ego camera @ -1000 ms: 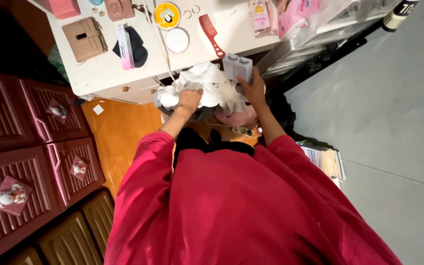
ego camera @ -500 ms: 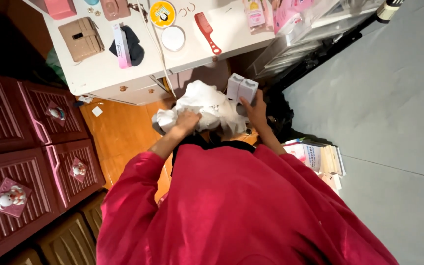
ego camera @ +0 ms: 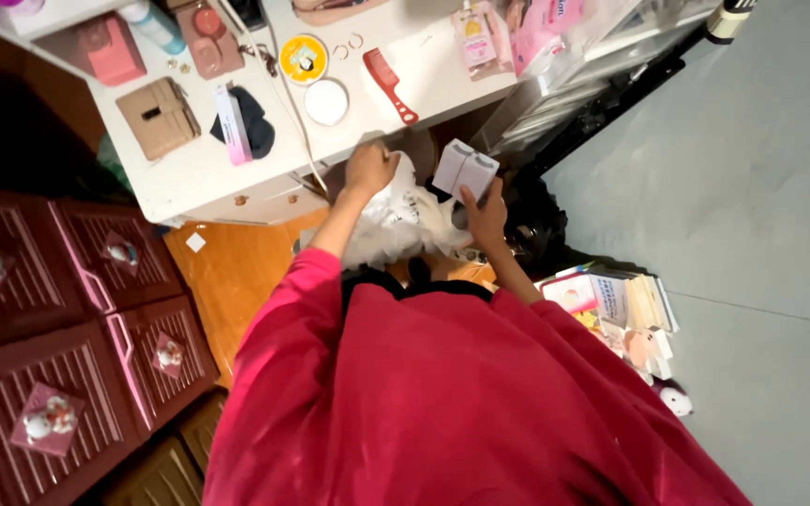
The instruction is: Organizing various skincare and cosmetic products on a vanity desk.
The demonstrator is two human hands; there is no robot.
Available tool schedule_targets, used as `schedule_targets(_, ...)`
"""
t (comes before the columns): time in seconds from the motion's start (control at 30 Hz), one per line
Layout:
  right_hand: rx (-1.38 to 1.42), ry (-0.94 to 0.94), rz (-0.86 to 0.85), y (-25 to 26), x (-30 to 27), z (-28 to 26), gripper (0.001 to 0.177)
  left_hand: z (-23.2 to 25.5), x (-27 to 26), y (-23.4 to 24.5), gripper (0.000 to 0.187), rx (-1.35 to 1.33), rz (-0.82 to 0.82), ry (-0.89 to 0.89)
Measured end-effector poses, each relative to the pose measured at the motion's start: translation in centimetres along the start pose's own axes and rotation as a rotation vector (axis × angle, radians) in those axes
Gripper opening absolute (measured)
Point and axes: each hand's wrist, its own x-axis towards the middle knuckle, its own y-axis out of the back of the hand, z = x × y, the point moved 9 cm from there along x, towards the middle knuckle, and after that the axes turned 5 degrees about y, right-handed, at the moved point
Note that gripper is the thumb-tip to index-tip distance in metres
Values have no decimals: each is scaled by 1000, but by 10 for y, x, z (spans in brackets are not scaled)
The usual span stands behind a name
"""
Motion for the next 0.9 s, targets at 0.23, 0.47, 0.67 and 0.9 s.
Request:
schedule_targets(0.23,-133,123,148,19,3,-45,56,-17,72,-62,26,-689,198,174)
schedule_targets(0.47,382,-39,121,14,28,-32,53,-10,88,-84,40,-1259,81,627)
schedule_targets(0.67,530,-44,-36,-2,53,11,54,-9,106,-56,51,-680,201,447)
schedule_targets(0.9,573,-60,-196,-8,77,4,51,-16,115,-75,57,-409,52,419)
